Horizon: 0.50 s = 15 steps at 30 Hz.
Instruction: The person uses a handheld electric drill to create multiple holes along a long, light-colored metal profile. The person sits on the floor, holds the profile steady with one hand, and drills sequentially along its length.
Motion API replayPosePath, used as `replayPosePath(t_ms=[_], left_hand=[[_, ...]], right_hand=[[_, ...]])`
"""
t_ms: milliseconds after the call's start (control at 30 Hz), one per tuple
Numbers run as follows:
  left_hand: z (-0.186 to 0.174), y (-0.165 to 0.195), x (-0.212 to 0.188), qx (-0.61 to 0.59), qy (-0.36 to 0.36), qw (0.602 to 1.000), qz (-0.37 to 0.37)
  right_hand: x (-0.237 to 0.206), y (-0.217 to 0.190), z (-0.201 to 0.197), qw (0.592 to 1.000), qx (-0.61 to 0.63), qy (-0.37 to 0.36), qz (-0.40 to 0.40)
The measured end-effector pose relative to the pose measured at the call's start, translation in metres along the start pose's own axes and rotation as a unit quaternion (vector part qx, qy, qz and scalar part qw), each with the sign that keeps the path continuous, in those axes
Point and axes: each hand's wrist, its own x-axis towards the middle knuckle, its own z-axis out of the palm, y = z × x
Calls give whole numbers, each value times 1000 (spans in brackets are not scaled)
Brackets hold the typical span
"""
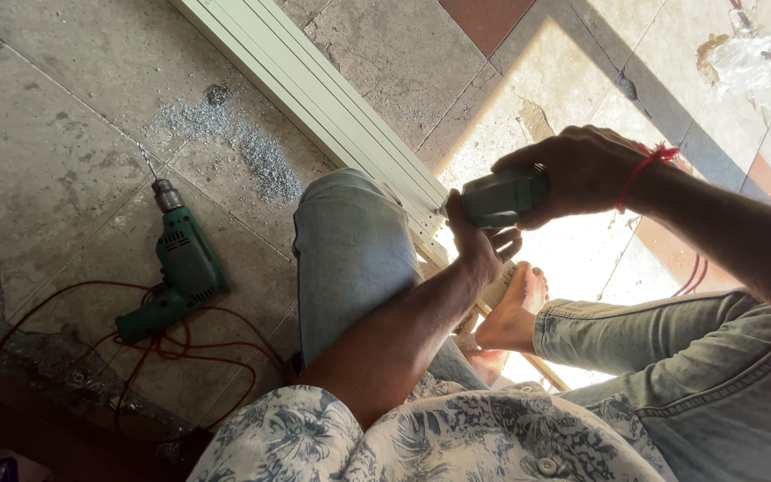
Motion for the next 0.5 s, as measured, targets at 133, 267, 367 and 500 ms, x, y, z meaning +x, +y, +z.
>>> replayPosePath(t_ms=[133, 267, 367, 500], left_hand=[[1, 2, -8, 3, -33, 998, -51], [4, 0, -11, 23, -16, 998, -50], [6, 0, -10, 0, 5, 999, -49], [6, 7, -8, -49, 22, 997, -51]], right_hand=[[-16, 9, 13, 1000, 8, 1, 4], [-28, 22, 27, 996, 52, 56, -56], [-26, 18, 26, 995, 47, 66, -63], [-9, 2, 7, 999, -33, -17, 10]])
